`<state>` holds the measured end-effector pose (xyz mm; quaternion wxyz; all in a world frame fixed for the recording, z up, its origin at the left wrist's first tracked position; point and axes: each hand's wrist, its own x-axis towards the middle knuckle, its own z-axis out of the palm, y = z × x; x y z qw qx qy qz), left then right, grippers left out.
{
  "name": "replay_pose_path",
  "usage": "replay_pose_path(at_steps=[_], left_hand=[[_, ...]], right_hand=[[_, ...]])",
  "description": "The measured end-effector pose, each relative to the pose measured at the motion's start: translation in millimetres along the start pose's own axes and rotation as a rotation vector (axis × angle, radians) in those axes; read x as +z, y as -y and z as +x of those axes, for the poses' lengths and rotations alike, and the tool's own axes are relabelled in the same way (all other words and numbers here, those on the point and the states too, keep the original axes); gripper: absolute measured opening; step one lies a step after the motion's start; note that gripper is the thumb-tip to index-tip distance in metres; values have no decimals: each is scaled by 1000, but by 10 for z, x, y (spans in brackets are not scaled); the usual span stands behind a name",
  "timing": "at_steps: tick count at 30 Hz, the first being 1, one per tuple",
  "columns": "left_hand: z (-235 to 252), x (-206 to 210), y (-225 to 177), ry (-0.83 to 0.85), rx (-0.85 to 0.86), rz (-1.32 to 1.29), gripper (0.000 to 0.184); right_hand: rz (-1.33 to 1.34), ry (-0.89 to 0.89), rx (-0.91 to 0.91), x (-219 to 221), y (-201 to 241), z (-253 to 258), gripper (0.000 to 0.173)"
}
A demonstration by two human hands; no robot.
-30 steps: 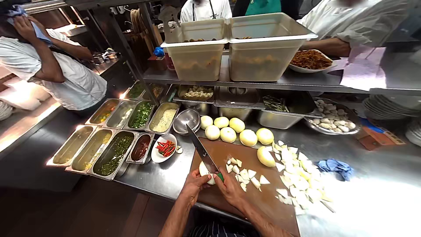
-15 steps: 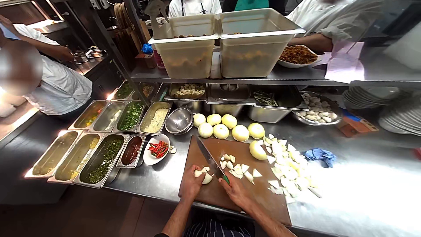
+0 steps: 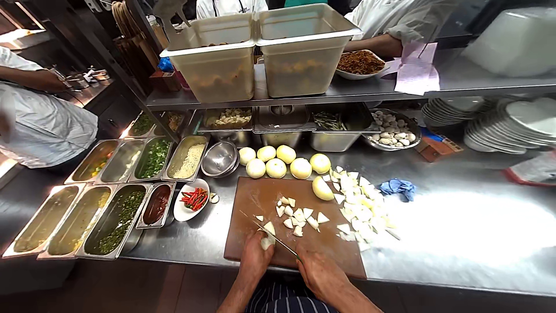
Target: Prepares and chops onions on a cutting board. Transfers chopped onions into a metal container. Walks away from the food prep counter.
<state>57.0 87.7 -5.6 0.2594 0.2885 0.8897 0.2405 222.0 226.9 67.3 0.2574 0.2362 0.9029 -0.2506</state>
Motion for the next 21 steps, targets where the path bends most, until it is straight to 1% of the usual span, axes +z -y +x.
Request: replay_pose_path(at_steps=[4,6,8,11,13,15,17,19,21], left_hand=[[122,-89,-18,89,-111,-104,43],[167,-110,-10,119,-136,-170,39],[185,-133,-31,155,-141,-178,35],[109,-166,-10,158,-66,-101,33],[52,-163,79,102,45,-60,33],[80,-164,136,40,115,-42,32],[108,-196,166,13,113,-25,30],[115,-204,186,21,97,-21,29],[58,-161,230,33,84,-24,30]], right_hand=[[-66,95,72,-197,134,-107,32],[-57,96,97,-102,128,50,32],[-11,40,82,107,70,311,33],[99,-14,-17,204,-52,533,36],[165,-40,-69,183,-153,488,39],[144,-44,-97,61,-135,341,38],[72,22,-75,-129,34,163,37],[-7,118,-10,-283,193,47,38],[-23,167,22,-211,226,78,40]])
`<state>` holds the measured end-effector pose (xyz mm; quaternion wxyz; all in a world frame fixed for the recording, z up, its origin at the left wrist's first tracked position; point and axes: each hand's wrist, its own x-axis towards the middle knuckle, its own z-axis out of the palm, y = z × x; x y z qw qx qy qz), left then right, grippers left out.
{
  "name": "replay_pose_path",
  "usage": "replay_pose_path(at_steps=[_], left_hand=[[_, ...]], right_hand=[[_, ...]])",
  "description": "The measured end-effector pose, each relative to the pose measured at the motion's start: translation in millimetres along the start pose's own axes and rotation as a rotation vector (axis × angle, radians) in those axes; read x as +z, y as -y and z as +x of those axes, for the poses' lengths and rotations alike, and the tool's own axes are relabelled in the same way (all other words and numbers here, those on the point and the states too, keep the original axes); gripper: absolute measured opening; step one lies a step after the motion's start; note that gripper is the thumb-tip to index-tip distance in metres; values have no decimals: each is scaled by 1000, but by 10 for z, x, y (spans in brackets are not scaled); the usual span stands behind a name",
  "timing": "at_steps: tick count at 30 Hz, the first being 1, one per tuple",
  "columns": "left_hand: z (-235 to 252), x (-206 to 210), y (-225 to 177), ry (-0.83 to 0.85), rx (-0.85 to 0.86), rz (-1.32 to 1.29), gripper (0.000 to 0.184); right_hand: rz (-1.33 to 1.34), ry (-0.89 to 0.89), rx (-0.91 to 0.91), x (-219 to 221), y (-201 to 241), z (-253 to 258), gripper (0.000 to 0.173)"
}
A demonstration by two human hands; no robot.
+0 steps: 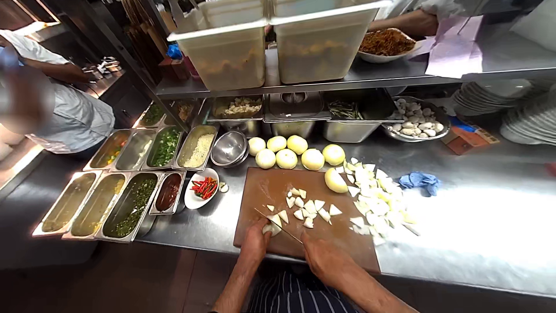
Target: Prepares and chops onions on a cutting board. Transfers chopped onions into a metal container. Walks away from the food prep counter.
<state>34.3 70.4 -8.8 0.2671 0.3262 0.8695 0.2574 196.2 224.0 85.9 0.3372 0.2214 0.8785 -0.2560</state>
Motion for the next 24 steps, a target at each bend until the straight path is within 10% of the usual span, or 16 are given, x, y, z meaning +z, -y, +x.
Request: replay_pose_path(at_steps=[17,24], left_hand=[[-92,262,-88,-139,-145,51,44],[-182,225,127,-190,63,84,30]], right_hand=[[89,-85,-75,345,-30,451,39],[173,-175,-164,305,-179,373,39]])
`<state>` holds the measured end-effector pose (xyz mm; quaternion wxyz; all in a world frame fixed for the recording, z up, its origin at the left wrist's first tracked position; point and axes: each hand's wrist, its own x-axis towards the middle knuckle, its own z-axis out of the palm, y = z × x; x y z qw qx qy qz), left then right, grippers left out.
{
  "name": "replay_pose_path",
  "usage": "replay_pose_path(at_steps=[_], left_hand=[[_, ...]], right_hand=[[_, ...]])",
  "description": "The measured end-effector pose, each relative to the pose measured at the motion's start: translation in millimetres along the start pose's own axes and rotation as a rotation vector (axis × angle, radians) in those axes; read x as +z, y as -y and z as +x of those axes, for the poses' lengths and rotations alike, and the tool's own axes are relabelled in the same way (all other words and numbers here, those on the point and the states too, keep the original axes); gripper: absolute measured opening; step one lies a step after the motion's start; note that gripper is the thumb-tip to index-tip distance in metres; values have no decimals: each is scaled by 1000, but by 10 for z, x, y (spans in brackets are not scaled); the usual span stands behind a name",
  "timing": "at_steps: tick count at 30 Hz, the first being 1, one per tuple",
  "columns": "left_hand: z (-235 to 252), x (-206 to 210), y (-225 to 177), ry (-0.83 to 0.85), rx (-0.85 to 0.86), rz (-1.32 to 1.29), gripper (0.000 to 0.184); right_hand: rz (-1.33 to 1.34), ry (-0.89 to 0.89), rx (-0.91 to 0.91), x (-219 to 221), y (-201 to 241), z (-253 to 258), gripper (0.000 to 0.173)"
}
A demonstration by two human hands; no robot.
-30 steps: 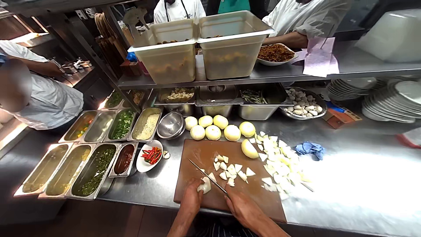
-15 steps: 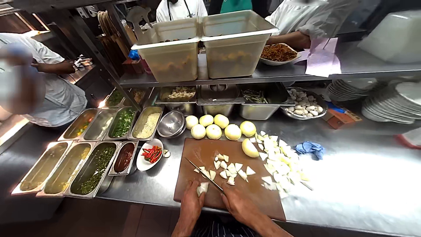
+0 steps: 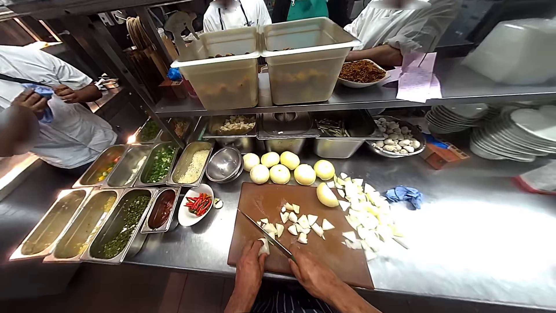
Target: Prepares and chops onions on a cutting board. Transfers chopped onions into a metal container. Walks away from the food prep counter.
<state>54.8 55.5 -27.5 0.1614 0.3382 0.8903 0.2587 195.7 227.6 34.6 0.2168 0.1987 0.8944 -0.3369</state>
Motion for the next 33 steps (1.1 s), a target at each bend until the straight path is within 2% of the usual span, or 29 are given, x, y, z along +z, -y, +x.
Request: replay_pose_path(at_steps=[3,5,8,11,12,13,15,16,17,18,21,25,28,33], left_hand=[[-19,19,38,-59,55,33,25],[-29,52,61,-89,72,47,21],[-55,92,68,-62,54,56,22],[-37,83,89,-92,66,4,19],[-29,68,136,-115,91,-25,26],[21,30,186,-111,116,-30,44],[245,-45,258,-5,141,83,106],[368,-31,276,54,163,176,128],[489,10,261,99,193,262,139],[600,75,202,125,231,301,142],[804,349,-229,138,265,267,137],[1001,813,-812,42,266,203,131],[1123,1024,-1010,77,357,172,120],[1249,1225,-1231,121,493,160,116]], right_hand=[[-94,140,30,-283,257,-176,39],[-130,198,68,-321,342,-158,38],[-90,128,57,39,206,87,39],[8,5,-49,274,-17,272,40],[83,-19,-81,293,-112,272,41],[171,-55,-100,273,-209,234,42],[332,-169,-73,186,-406,78,43],[406,-225,-18,150,-502,-38,45],[469,-288,37,129,-616,-141,46],[520,-360,90,121,-747,-225,46],[637,-551,239,208,-1133,-444,42],[815,-673,359,340,-1363,-786,35],[898,-724,403,429,-1475,-985,34],[868,-758,500,486,-1768,-1136,35]])
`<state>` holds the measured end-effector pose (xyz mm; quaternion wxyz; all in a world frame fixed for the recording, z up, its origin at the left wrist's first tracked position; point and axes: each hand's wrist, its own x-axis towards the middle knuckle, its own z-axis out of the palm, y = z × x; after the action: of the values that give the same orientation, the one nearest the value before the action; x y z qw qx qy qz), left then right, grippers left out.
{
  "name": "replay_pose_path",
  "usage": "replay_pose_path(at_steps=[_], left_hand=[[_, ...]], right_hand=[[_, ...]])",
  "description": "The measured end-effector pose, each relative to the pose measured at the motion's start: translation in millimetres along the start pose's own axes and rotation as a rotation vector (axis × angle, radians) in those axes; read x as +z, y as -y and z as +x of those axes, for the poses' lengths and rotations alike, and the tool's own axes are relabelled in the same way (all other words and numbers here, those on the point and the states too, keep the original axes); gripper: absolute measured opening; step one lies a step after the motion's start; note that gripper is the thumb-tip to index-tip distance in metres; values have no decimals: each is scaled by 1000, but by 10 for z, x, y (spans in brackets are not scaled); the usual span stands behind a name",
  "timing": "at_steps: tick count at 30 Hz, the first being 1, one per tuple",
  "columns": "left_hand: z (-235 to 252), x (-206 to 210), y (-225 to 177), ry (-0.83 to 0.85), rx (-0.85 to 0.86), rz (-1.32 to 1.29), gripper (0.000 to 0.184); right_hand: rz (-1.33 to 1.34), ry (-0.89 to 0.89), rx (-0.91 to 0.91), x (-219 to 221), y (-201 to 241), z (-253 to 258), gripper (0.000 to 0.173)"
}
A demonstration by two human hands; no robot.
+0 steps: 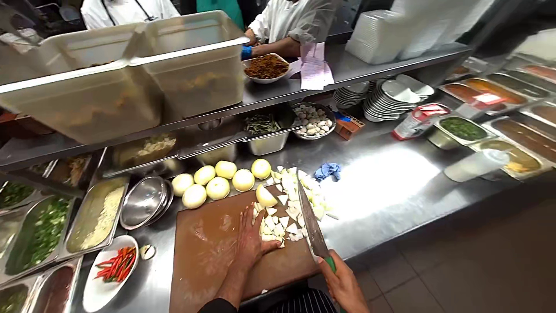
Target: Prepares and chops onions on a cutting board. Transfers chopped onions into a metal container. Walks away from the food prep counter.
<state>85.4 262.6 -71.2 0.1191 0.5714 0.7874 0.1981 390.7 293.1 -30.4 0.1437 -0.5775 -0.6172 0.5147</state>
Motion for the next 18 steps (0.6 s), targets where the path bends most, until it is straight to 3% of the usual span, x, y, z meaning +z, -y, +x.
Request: replay_pose_path(at_steps=[8,14,18], left_hand=[[366,509,-839,-176,-92,4,118],[807,758,-1276,-242,-137,63,110],[1047,874,-1479,-284,-182,0,95]], right_hand=[[-48,-65,52,-164,-19,364,32],[566,-90,51,30,-3,674,34],[749,-184,5,144,91,897,32]])
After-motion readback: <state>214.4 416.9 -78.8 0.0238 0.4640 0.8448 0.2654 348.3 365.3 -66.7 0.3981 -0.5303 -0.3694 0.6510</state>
